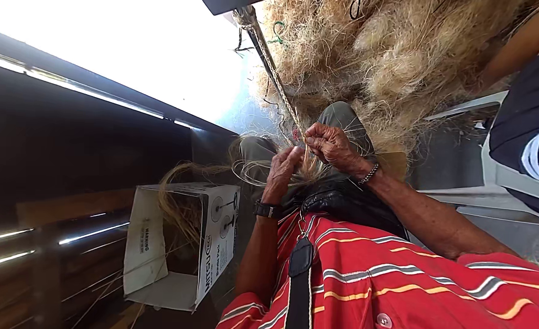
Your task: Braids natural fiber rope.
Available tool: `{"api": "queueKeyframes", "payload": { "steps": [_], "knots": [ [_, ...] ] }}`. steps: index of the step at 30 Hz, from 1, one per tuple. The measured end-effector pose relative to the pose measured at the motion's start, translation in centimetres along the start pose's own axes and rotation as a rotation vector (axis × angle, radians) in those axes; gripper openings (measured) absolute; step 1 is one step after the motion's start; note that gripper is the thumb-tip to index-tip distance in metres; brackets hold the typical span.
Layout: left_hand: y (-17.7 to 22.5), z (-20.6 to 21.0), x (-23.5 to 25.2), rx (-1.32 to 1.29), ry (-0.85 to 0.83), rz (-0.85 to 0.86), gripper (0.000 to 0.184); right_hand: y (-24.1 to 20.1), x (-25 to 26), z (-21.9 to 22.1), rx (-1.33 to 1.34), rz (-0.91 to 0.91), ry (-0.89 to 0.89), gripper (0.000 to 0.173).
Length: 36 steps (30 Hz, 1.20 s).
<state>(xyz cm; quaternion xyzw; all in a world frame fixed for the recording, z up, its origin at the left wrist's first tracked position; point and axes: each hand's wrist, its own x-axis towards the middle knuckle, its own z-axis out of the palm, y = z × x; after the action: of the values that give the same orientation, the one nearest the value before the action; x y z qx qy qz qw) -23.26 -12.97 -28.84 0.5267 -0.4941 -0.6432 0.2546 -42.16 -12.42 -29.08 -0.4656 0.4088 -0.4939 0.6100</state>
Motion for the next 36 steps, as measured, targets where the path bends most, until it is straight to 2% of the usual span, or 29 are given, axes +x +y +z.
{"api": "queueKeyframes", "payload": {
  "steps": [3, 6, 9, 12, 15, 20, 21, 24, 29, 33, 36],
  "knots": [
    [1.3, 0.2, -0.7, 0.012, 0.054, 0.149, 0.039, -0.4, 0.0, 0.3, -0.081, -0.064, 0.017, 0.011],
    [2.5, 1.6, -1.0, -0.051, 0.072, 0.267, 0.030, -0.6, 0.1, 0.5, -0.161, -0.136, 0.021, 0.010],
    [2.7, 2.2, -0.9, -0.075, 0.070, 0.274, 0.013, -0.5, -0.1, 0.3, -0.213, -0.156, 0.035, 0.010],
    [2.8, 1.6, -0.6, 0.124, 0.100, 0.258, 0.002, -0.6, -0.1, -0.1, -0.299, -0.151, 0.045, 0.010],
    [3.9, 1.1, 0.2, 0.280, 0.142, 0.231, 0.006, -1.0, 0.1, -0.2, -0.365, -0.155, 0.058, 0.011],
    [3.8, 0.8, 0.0, 0.363, 0.132, 0.276, 0.006, -0.9, 0.3, -0.5, -0.339, -0.168, 0.053, 0.012],
    [3.4, 0.7, -0.5, 0.357, 0.116, 0.279, 0.004, -0.7, 0.2, -0.5, -0.333, -0.170, 0.051, 0.012],
    [2.4, 1.0, -0.5, 0.261, 0.132, 0.280, 0.013, -0.5, 0.2, -0.9, -0.327, -0.141, 0.030, 0.012],
    [2.5, 2.4, 1.0, 0.109, 0.251, 0.302, 0.005, -0.6, -0.2, -1.7, -0.201, -0.036, -0.065, 0.013],
    [1.9, 1.9, 0.3, 0.039, 0.131, 0.319, 0.009, -0.5, -0.6, -3.3, -0.082, 0.067, -0.147, 0.015],
    [2.1, 1.7, 0.2, -0.164, 0.022, 0.283, 0.010, -0.5, -0.8, -4.5, -0.024, 0.105, -0.194, 0.016]
  ]
}}
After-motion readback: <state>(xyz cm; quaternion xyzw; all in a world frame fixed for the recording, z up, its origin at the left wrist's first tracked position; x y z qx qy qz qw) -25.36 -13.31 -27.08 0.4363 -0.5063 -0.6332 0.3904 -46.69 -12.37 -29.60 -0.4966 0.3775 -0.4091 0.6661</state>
